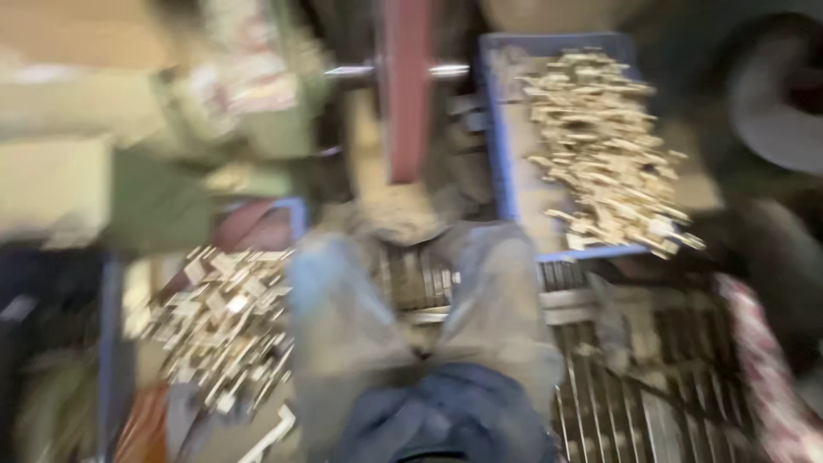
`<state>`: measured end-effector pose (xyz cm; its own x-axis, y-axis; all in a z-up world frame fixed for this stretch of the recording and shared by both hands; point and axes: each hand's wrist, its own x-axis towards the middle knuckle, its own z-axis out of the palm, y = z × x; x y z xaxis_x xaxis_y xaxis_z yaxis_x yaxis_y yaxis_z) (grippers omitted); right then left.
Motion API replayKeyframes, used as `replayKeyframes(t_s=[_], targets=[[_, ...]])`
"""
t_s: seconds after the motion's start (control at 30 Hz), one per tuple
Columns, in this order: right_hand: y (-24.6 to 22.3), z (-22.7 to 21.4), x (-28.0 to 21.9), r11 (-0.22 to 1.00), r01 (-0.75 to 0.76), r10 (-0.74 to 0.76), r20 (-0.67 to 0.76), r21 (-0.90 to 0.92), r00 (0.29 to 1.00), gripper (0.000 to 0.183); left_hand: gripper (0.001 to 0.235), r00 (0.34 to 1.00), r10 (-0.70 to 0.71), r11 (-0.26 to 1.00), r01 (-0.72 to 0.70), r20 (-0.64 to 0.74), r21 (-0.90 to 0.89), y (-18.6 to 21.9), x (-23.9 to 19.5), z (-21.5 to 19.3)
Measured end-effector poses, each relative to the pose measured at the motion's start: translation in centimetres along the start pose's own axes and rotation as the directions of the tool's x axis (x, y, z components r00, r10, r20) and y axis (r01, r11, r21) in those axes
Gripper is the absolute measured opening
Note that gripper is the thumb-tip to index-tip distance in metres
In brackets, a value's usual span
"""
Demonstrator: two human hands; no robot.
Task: The person uses a belt sander to polish and deburr brass T-junction pipe fittings, holding each fitting with gloved hands and rotating it against the moving abrasive belt to smooth multiple surfaces.
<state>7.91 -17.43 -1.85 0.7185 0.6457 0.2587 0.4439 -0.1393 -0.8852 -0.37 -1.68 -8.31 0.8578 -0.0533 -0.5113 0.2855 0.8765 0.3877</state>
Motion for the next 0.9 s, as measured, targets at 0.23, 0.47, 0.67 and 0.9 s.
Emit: replayKeyframes(t_s=[0.23, 0.47, 0.67, 0.9], targets=[[5.0, 2.4, 0.4, 0.988, -0.096, 0.092, 0.036, 0.125, 0.995, 0.035, 0.028, 0.965, 0.230, 0.961, -0.204, -0.129, 0.186, 3.0, -4.8, 0.4], [10.0, 2.1, 1.8, 0.774, -0.609, 0.548, 0.300, 0.172, 0.781, 0.032, 0.032, 0.498, 0.469, 0.883, -0.267, -0.729, 0.386, 4.4, -6.6, -10.5], [10.3, 4.0, 4.5, 0.625, -0.766, 0.663, 0.416, 0.150, 0.623, 0.037, 0.038, 0.168, 0.851, 0.432, 0.314, -0.497, 0.846, 1.8, -6.4, -20.5], [9.4, 4.3, 5.3, 0.619, -0.767, 0.667, 0.403, 0.171, 0.627, 0.035, 0.049, 0.204, 0.950, 0.068, 0.604, -0.236, 0.794, 6.0, -7.3, -24.7]])
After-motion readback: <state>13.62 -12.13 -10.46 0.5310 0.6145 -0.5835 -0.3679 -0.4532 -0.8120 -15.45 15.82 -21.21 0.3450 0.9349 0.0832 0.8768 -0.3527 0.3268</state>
